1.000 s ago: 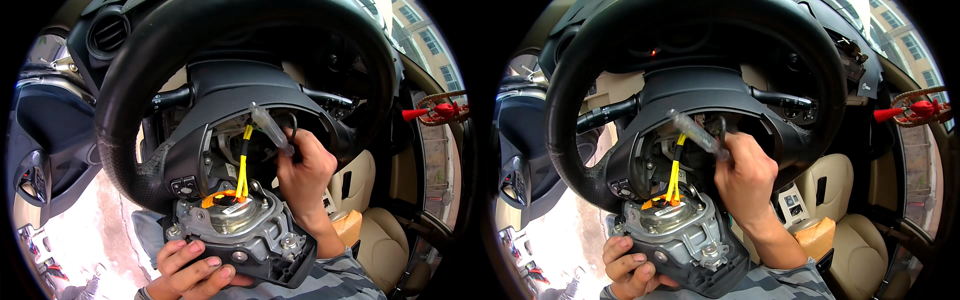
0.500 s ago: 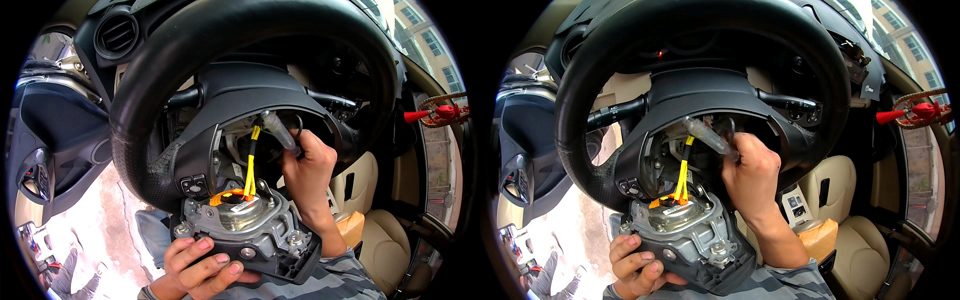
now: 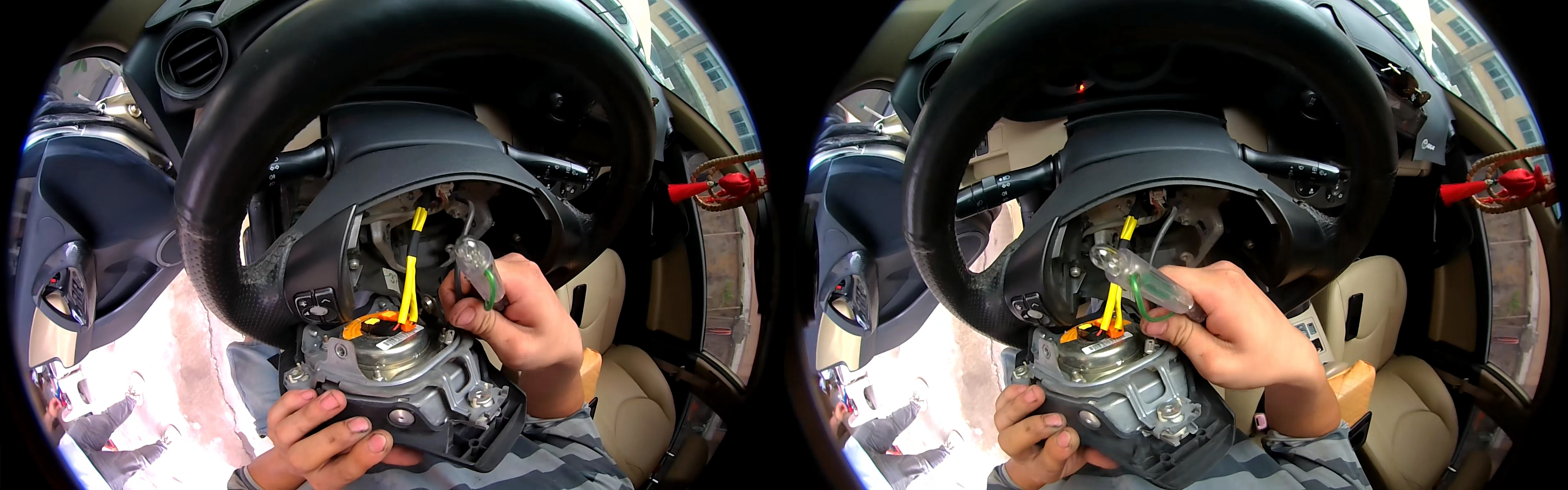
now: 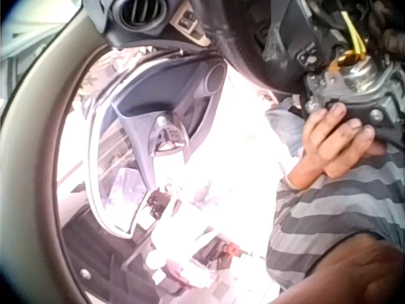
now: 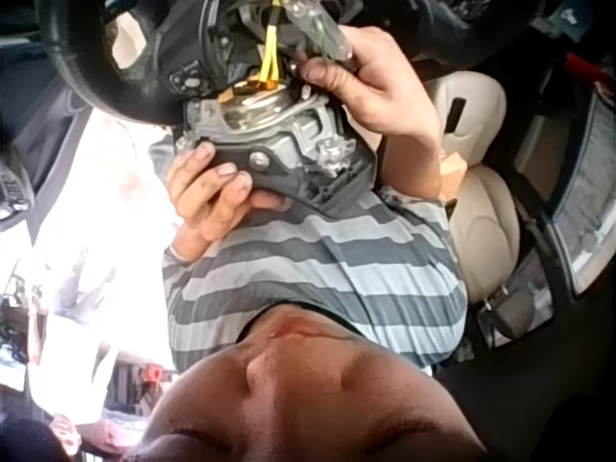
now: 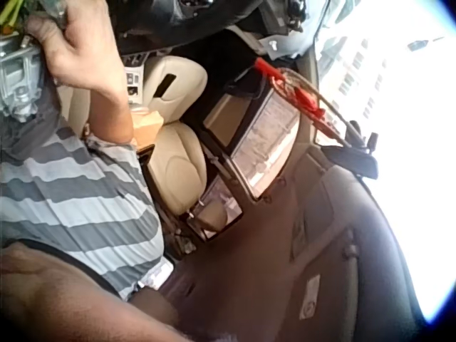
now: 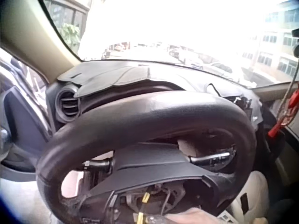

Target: The person uses a screwdriver to pry and disconnect components within a car's steering wheel assembly.

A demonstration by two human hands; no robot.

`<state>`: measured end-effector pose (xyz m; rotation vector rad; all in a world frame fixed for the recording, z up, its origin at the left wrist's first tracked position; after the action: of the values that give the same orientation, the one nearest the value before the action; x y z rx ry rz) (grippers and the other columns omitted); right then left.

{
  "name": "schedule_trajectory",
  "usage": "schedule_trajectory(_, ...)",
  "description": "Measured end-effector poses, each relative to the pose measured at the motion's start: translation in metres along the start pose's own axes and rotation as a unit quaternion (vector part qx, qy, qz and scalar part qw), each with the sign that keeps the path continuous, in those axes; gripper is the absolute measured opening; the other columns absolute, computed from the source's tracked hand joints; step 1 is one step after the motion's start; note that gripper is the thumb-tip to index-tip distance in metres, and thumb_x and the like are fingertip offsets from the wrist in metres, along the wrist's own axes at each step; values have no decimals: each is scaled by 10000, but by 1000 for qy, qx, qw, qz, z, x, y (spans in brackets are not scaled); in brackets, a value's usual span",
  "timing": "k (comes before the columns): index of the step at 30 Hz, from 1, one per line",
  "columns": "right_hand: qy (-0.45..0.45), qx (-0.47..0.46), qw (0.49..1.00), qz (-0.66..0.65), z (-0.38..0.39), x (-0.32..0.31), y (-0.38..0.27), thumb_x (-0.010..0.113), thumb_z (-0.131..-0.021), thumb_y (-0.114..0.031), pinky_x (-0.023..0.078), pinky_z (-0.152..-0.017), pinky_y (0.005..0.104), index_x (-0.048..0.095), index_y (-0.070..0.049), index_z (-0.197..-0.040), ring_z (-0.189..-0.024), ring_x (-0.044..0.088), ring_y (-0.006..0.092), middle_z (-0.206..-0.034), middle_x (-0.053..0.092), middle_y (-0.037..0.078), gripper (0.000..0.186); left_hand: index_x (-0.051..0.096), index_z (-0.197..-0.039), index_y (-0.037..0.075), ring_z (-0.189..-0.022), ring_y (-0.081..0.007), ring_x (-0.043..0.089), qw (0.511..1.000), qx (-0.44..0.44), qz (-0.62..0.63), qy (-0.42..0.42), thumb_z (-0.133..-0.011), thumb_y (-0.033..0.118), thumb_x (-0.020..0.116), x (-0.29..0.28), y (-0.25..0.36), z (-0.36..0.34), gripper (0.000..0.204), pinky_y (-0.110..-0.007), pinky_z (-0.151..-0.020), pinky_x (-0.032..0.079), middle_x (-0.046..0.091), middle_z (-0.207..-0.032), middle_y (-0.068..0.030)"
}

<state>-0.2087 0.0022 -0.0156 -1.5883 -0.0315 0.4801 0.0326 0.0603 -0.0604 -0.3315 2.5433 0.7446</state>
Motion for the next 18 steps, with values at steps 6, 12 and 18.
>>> schedule_trajectory(6, -18, 2, 1000, 0, 4, -10, 6, 641, -869, -41, 412, -538, 304, 592, 24, -881, -559, 539, 183, -655, 587, 103, 83, 469, -1313, 245, -1088, -283, 494, 992, -46, -72, -92, -828, 617, 628, 1, 9, 6, 632, -452, -897, 440, 412, -1068, -21)
schedule_trajectory(12, 117, 102, 976, -154, -7, 18, -13, 593, -936, -104, 320, -457, 196, 602, 2, -982, -577, 428, 19, -666, 506, -43, 117, 672, -1086, 188, -1017, -236, 622, 998, -60, -22, 10, -736, 499, 780, -11, -4, 8, 480, -377, -852, 489, 618, -1030, 12)
schedule_trajectory(18, 201, 49, 934, -291, 50, -31, 37, 547, -956, -232, 274, -410, 170, 551, -26, -1076, -503, 389, 41, -768, 500, 4, 238, 632, -1139, 11, -1020, -310, 611, 993, -87, 77, -24, -910, 405, 612, -4, 21, -65, 456, -462, -937, 455, 605, -1012, -134)
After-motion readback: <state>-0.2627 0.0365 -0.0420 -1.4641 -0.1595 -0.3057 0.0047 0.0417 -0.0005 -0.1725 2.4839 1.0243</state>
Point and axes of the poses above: each hand's wrist, its own z-axis away from the middle knuckle, its own x-axis out of the palm, y = z × x, the point moved 2 cm from there along -z, towards the middle knuckle
